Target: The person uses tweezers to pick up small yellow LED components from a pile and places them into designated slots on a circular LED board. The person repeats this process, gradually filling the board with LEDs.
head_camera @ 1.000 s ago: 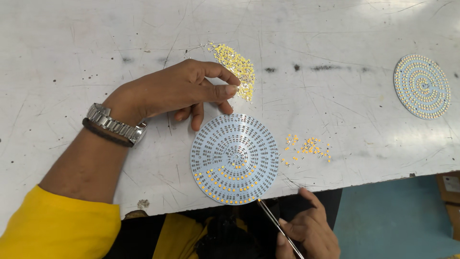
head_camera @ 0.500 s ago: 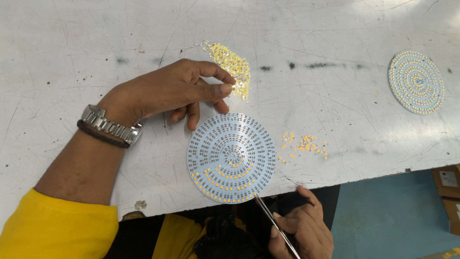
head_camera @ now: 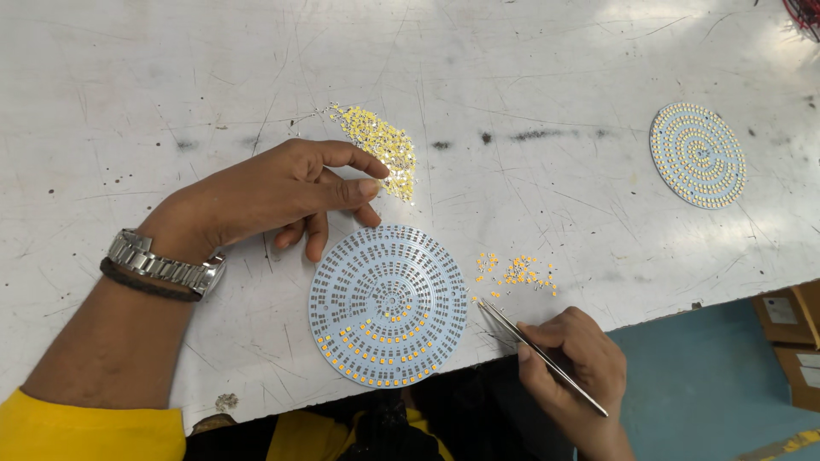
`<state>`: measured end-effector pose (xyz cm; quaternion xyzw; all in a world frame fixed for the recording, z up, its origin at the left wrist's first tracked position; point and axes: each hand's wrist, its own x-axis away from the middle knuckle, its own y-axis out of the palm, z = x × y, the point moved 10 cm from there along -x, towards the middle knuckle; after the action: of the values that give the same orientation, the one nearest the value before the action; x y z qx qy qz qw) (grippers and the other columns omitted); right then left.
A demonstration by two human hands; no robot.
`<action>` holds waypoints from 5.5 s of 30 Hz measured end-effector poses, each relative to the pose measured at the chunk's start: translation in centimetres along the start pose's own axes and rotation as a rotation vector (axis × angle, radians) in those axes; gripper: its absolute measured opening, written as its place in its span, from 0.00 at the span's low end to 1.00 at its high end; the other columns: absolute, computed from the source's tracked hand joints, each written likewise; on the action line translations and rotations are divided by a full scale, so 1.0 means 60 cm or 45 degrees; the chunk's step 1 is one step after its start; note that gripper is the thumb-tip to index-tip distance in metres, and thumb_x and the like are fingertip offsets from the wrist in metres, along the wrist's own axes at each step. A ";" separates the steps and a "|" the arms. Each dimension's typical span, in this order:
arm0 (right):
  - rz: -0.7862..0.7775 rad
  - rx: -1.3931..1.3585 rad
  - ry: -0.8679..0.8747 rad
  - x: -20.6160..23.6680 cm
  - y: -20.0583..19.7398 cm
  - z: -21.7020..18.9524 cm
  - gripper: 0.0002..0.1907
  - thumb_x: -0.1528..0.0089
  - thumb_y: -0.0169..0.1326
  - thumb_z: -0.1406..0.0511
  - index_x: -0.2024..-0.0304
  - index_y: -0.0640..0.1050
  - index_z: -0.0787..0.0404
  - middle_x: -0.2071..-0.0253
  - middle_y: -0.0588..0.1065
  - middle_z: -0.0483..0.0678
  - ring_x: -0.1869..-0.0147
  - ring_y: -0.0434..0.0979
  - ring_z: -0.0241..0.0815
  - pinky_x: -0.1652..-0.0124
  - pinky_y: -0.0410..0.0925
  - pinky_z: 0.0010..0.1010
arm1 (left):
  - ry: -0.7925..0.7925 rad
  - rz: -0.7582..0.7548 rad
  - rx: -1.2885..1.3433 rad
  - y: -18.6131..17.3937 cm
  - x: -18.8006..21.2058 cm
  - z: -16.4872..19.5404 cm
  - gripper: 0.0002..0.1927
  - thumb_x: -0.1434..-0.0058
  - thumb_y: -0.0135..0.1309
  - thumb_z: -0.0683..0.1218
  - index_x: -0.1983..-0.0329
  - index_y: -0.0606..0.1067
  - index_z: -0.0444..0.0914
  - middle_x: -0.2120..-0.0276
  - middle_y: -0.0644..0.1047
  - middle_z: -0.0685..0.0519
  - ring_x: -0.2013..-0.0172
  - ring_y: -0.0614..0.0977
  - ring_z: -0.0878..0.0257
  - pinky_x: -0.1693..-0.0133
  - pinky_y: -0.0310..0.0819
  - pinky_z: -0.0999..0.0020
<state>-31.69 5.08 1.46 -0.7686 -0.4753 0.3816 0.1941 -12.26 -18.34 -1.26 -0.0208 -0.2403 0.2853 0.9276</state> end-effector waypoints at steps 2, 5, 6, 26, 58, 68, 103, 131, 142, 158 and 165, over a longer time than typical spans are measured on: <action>-0.018 -0.002 0.007 -0.004 0.003 -0.001 0.07 0.50 0.63 0.73 0.70 0.79 0.67 0.76 0.74 0.45 0.74 0.70 0.37 0.72 0.61 0.27 | -0.004 0.003 0.005 -0.001 -0.001 -0.003 0.31 0.42 0.53 0.59 0.37 0.73 0.41 0.62 0.87 0.45 0.89 0.78 0.67 0.91 0.63 0.76; -0.032 0.007 -0.024 -0.008 0.006 -0.008 0.08 0.50 0.64 0.72 0.69 0.80 0.68 0.77 0.74 0.45 0.74 0.70 0.37 0.72 0.61 0.27 | 0.063 -0.038 0.043 0.002 -0.002 0.000 0.32 0.44 0.52 0.58 0.38 0.72 0.41 0.63 0.87 0.46 0.90 0.79 0.69 0.91 0.64 0.77; -0.036 0.003 -0.054 -0.009 0.007 -0.012 0.09 0.50 0.64 0.72 0.68 0.80 0.68 0.76 0.74 0.45 0.74 0.70 0.37 0.72 0.61 0.26 | 0.102 -0.058 0.061 0.004 -0.003 0.004 0.32 0.44 0.52 0.58 0.38 0.72 0.41 0.63 0.87 0.47 0.90 0.79 0.70 0.92 0.64 0.78; 0.008 0.026 0.009 -0.005 0.002 -0.002 0.07 0.49 0.64 0.72 0.69 0.80 0.68 0.76 0.76 0.45 0.74 0.72 0.35 0.72 0.62 0.25 | 0.058 -0.012 0.015 0.001 -0.004 0.000 0.31 0.43 0.53 0.60 0.39 0.73 0.42 0.64 0.88 0.47 0.90 0.79 0.69 0.92 0.64 0.78; 0.048 -0.166 -0.259 0.051 0.022 -0.087 0.06 0.51 0.62 0.69 0.74 0.77 0.65 0.78 0.74 0.45 0.74 0.74 0.37 0.51 0.73 0.41 | 0.000 0.024 -0.061 0.000 -0.002 0.002 0.32 0.42 0.53 0.61 0.38 0.73 0.40 0.62 0.87 0.45 0.88 0.78 0.66 0.90 0.64 0.75; 0.010 -0.119 0.037 -0.005 -0.024 0.040 0.06 0.48 0.62 0.72 0.68 0.80 0.67 0.75 0.75 0.46 0.74 0.71 0.34 0.73 0.61 0.23 | 0.012 -0.025 0.012 0.002 -0.004 -0.003 0.31 0.44 0.54 0.59 0.40 0.74 0.42 0.63 0.88 0.48 0.90 0.78 0.69 0.91 0.64 0.76; -0.046 -0.196 -0.398 0.045 0.025 -0.066 0.08 0.53 0.62 0.72 0.73 0.77 0.65 0.80 0.73 0.47 0.75 0.69 0.40 0.71 0.61 0.30 | 0.041 -0.009 -0.006 0.001 -0.002 0.002 0.31 0.41 0.53 0.59 0.37 0.72 0.40 0.64 0.87 0.45 0.89 0.79 0.67 0.91 0.64 0.76; 0.031 -0.054 -0.051 -0.009 -0.019 0.025 0.07 0.49 0.64 0.72 0.69 0.79 0.67 0.76 0.74 0.46 0.74 0.70 0.36 0.72 0.60 0.25 | 0.074 -0.055 0.042 0.002 -0.008 -0.007 0.32 0.46 0.54 0.59 0.39 0.73 0.41 0.64 0.87 0.47 0.91 0.78 0.70 0.92 0.63 0.79; 0.026 -0.019 -0.007 -0.009 -0.017 0.029 0.07 0.49 0.63 0.73 0.69 0.80 0.67 0.77 0.73 0.46 0.74 0.70 0.36 0.72 0.60 0.26 | 0.059 -0.037 0.031 0.001 -0.006 -0.006 0.31 0.45 0.54 0.60 0.40 0.73 0.41 0.65 0.88 0.46 0.92 0.77 0.70 0.92 0.62 0.79; -0.229 -0.269 -0.333 0.017 0.024 -0.033 0.08 0.50 0.64 0.69 0.72 0.77 0.66 0.77 0.74 0.47 0.74 0.74 0.41 0.72 0.65 0.28 | -0.010 0.008 -0.015 0.000 0.001 0.002 0.30 0.41 0.53 0.58 0.38 0.72 0.41 0.62 0.87 0.46 0.89 0.78 0.67 0.90 0.63 0.76; -0.222 -0.244 -0.380 0.015 0.026 -0.046 0.08 0.51 0.64 0.69 0.73 0.78 0.66 0.77 0.74 0.47 0.74 0.74 0.41 0.73 0.64 0.29 | -0.002 0.004 -0.009 0.001 0.001 0.002 0.30 0.41 0.53 0.58 0.37 0.72 0.41 0.62 0.87 0.45 0.89 0.78 0.67 0.90 0.63 0.76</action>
<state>-28.43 5.32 1.83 -0.6743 -0.5977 0.4263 0.0798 -12.29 -18.26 -1.15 -0.0242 -0.2421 0.2858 0.9269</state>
